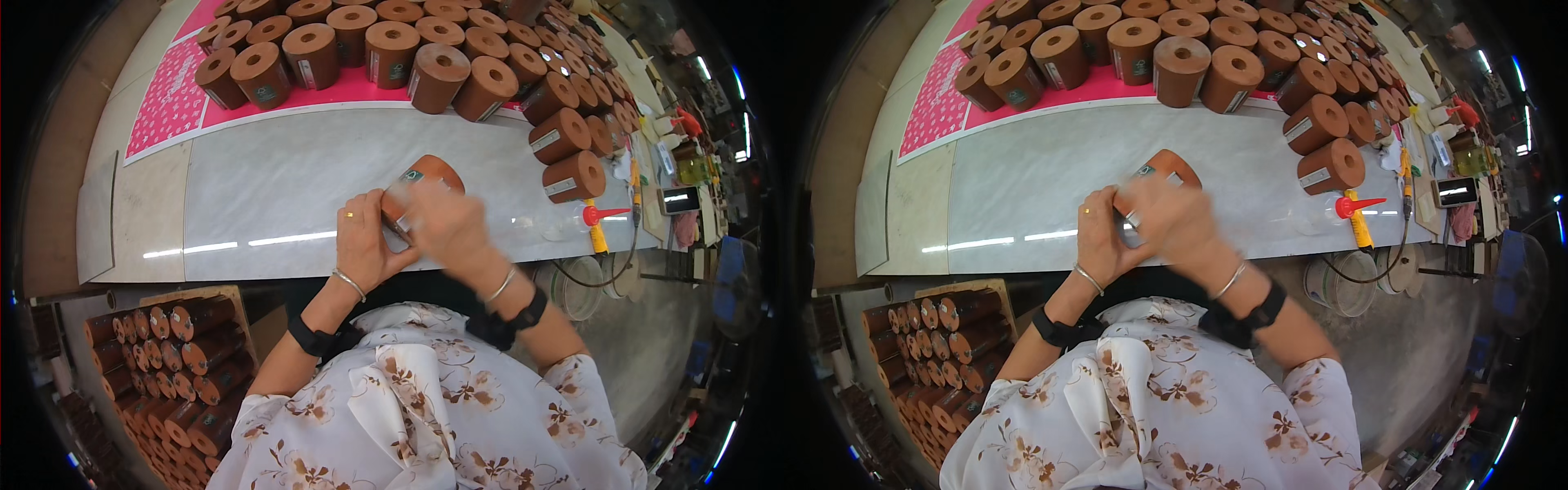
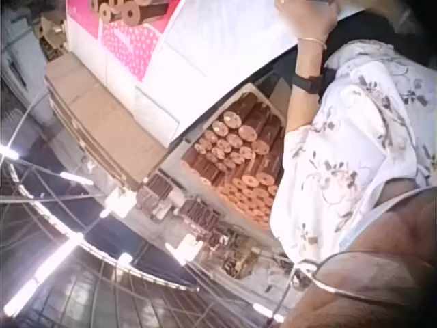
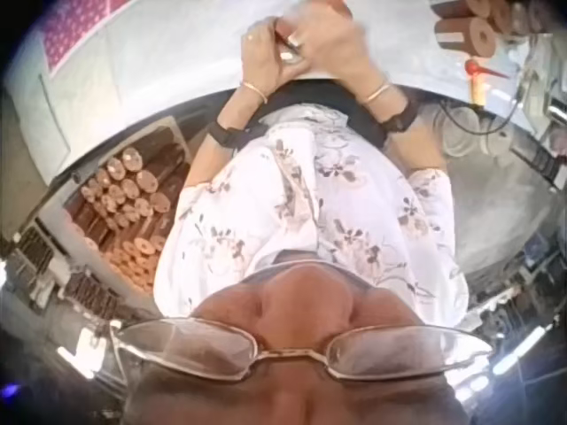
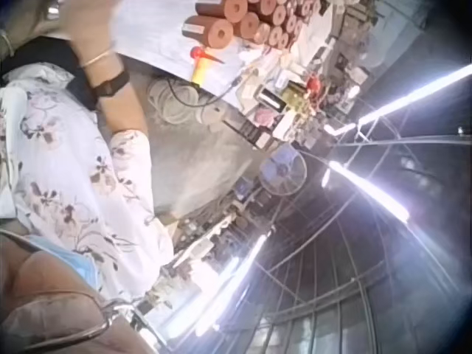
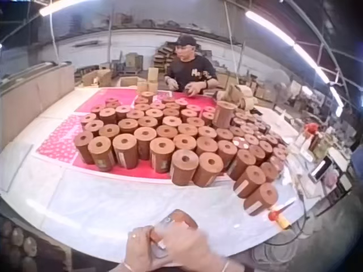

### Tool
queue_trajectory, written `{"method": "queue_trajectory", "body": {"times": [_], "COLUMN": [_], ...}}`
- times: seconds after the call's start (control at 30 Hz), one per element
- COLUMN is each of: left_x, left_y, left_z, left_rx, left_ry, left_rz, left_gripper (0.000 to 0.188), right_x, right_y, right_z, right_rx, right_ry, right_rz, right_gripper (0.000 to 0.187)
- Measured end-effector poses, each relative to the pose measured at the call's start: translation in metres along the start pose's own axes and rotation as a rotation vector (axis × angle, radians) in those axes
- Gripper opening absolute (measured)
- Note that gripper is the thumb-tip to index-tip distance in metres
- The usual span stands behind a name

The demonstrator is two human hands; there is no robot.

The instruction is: Cleaning and inspecting small cylindrical wooden components by wiping them with a cloth.

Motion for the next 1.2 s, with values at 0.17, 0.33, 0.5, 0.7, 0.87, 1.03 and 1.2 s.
{"method": "queue_trajectory", "body": {"times": [0.17,0.33,0.5,0.7,0.87,1.03,1.2], "left_x": [0.005,0.007,0.007,0.009,-0.001,0.012,0.004], "left_y": [0.018,0.018,0.008,0.006,-0.009,0.002,-0.005], "left_z": [0.006,0.006,0.001,-0.007,0.002,-0.003,0.003], "left_rx": [0.015,-0.085,-0.108,-0.046,0.008,-0.005,0.018], "left_ry": [-0.068,0.068,0.108,0.014,-0.169,-0.107,-0.178], "left_rz": [-0.068,0.024,0.107,0.047,-0.090,0.005,-0.116], "left_gripper": [0.081,0.082,0.080,0.080,0.090,0.090,0.093], "right_x": [0.036,0.060,0.010,0.050,-0.025,0.044,-0.013], "right_y": [0.004,0.012,0.014,0.016,0.010,0.020,0.011], "right_z": [0.005,0.017,0.015,0.019,0.019,0.015,0.013], "right_rx": [-0.017,0.071,0.086,-0.083,0.038,-0.006,-0.029], "right_ry": [-0.235,-0.284,-0.125,-0.155,-0.007,-0.256,-0.008], "right_rz": [0.071,0.077,0.025,0.106,-0.095,0.100,-0.019], "right_gripper": [0.010,0.010,0.013,0.024,0.021,0.019,0.023]}}
Point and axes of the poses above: each hand's wrist, its own z-axis away from the middle knuckle, its own y-axis out of the back of the hand, x = y × z, the point moved 4 cm from there along -z, towards the middle knuckle, and after that the axes turned 5 degrees about y, right-handed, at the moved point
